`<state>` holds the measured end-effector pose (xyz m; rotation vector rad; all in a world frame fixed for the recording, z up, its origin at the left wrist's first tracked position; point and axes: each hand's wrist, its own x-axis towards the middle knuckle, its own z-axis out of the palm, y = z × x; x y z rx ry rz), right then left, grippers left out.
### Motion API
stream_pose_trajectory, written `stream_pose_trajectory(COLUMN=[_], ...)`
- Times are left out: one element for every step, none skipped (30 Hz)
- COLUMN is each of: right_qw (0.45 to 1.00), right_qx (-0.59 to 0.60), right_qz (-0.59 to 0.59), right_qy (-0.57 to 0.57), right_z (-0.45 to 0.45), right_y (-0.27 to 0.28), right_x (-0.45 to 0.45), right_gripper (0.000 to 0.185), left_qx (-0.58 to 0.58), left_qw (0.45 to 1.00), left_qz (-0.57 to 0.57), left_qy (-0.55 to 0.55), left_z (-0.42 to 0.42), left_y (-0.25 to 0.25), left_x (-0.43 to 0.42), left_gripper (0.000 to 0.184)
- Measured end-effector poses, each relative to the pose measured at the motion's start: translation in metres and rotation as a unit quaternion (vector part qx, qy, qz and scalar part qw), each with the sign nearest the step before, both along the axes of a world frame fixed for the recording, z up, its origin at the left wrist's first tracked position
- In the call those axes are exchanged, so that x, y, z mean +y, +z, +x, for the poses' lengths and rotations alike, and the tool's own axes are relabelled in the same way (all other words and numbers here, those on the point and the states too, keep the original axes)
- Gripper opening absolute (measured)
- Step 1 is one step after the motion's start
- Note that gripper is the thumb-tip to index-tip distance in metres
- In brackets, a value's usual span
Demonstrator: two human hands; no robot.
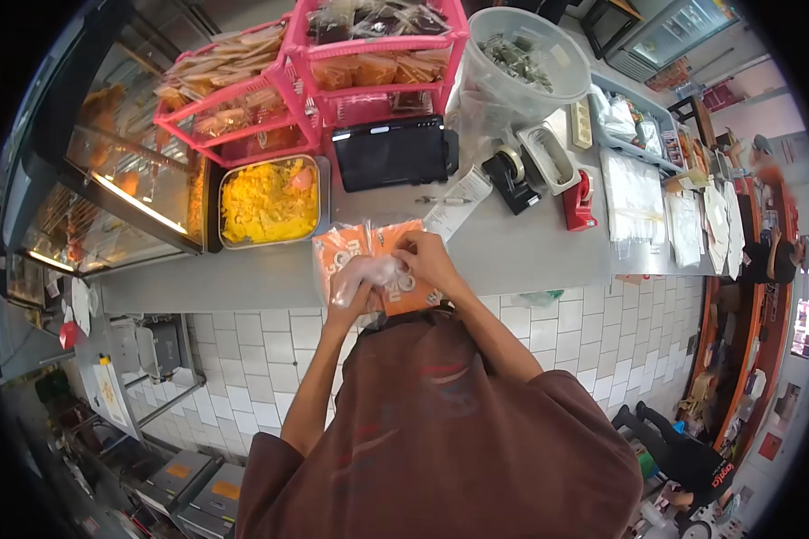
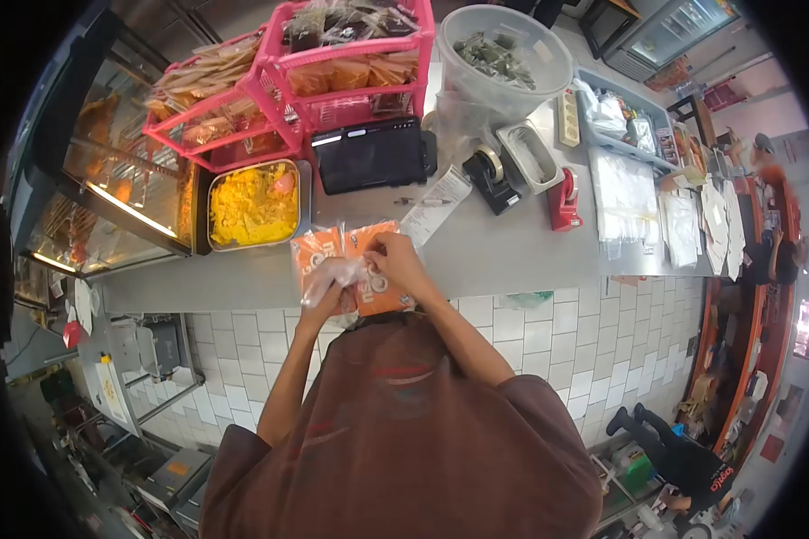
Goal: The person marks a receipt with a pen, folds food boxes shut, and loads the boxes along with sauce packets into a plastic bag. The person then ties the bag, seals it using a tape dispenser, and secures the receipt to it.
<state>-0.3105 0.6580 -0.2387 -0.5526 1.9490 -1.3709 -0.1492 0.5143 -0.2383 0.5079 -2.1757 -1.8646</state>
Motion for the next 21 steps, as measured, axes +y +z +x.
stream_pose_trajectory(right_qw=[1.0,0.998,0.996,0.987,0.965,0.933,0.918,0.898,0.889,0.879,0.868,0.867,0.866,0.864,0.845,0.826,0.806,0.769,0.778,0.786,0.793], right_qx=[-0.008,-0.013,0.048,0.107,0.185,0.258,0.26,0.258,0.281,0.303,0.325,0.315,0.307,0.302,0.311,0.319,0.325,0.386,0.351,0.311,0.267], right_qz=[-0.028,-0.057,-0.04,-0.023,-0.013,0.0,0.073,0.148,0.162,0.176,0.189,0.187,0.182,0.176,0.203,0.23,0.256,0.276,0.299,0.324,0.352], right_qy=[-0.006,-0.014,-0.064,-0.115,-0.185,-0.251,-0.289,-0.324,-0.324,-0.324,-0.325,-0.337,-0.35,-0.363,-0.384,-0.404,-0.423,-0.428,-0.428,-0.425,-0.419], right_z=[-0.011,-0.025,-0.041,-0.058,-0.078,-0.097,-0.113,-0.125,-0.141,-0.159,-0.167,-0.17,-0.177,-0.185,-0.192,-0.192,-0.194,-0.205,-0.214,-0.217,-0.216], right_y=[-0.002,-0.004,-0.003,-0.003,-0.016,-0.026,-0.02,-0.014,-0.024,-0.044,-0.057,-0.059,-0.056,-0.051,-0.043,-0.034,-0.028,-0.045,-0.044,-0.045,-0.046], right_x=[0.008,0.018,0.032,0.05,0.07,0.091,0.109,0.127,0.145,0.162,0.177,0.186,0.193,0.201,0.212,0.225,0.239,0.26,0.271,0.282,0.293], right_gripper=[0.023,0.025,0.026,0.026,0.028,0.029,0.031,0.033,0.034,0.035,0.036,0.037,0.037,0.038,0.038,0.038,0.038,0.042,0.043,0.044,0.046], left_qx=[-0.016,-0.029,-0.039,-0.046,-0.139,-0.233,-0.323,-0.264,-0.204,-0.155,-0.103,-0.056,-0.021,0.018,-0.031,-0.079,-0.122,-0.167,-0.207,-0.251,-0.238], left_qw=[0.999,0.999,0.994,0.986,0.979,0.945,0.883,0.9,0.912,0.946,0.97,0.985,0.994,0.997,0.993,0.984,0.971,0.955,0.938,0.917,0.926], left_qz=[0.011,-0.041,-0.094,-0.146,-0.035,0.077,0.188,0.193,0.2,0.127,0.051,0.021,-0.021,-0.061,-0.111,-0.161,-0.203,-0.243,-0.277,-0.309,-0.293], left_qy=[0.028,-0.004,-0.035,-0.064,-0.141,-0.215,-0.282,-0.29,-0.295,-0.255,-0.212,-0.162,-0.106,-0.049,-0.019,0.012,0.027,0.04,0.035,0.028,0.011], left_z=[0.008,0.016,0.024,0.032,0.024,0.017,0.01,-0.01,-0.038,-0.068,-0.102,-0.139,-0.179,-0.215,-0.243,-0.267,-0.281,-0.294,-0.299,-0.302,-0.306], left_y=[0.001,-0.008,-0.017,-0.026,-0.003,0.042,0.068,0.072,0.073,0.058,0.034,0.016,-0.02,-0.056,-0.078,-0.096,-0.095,-0.094,-0.089,-0.086,-0.087], left_x=[0.0,0.0,0.0,-0.001,0.003,0.014,0.029,0.043,0.056,0.068,0.078,0.084,0.084,0.086,0.087,0.086,0.086,0.086,0.087,0.087,0.084], left_gripper=[0.02,0.019,0.019,0.019,0.021,0.022,0.024,0.026,0.03,0.031,0.033,0.035,0.04,0.045,0.049,0.053,0.055,0.057,0.056,0.056,0.052])
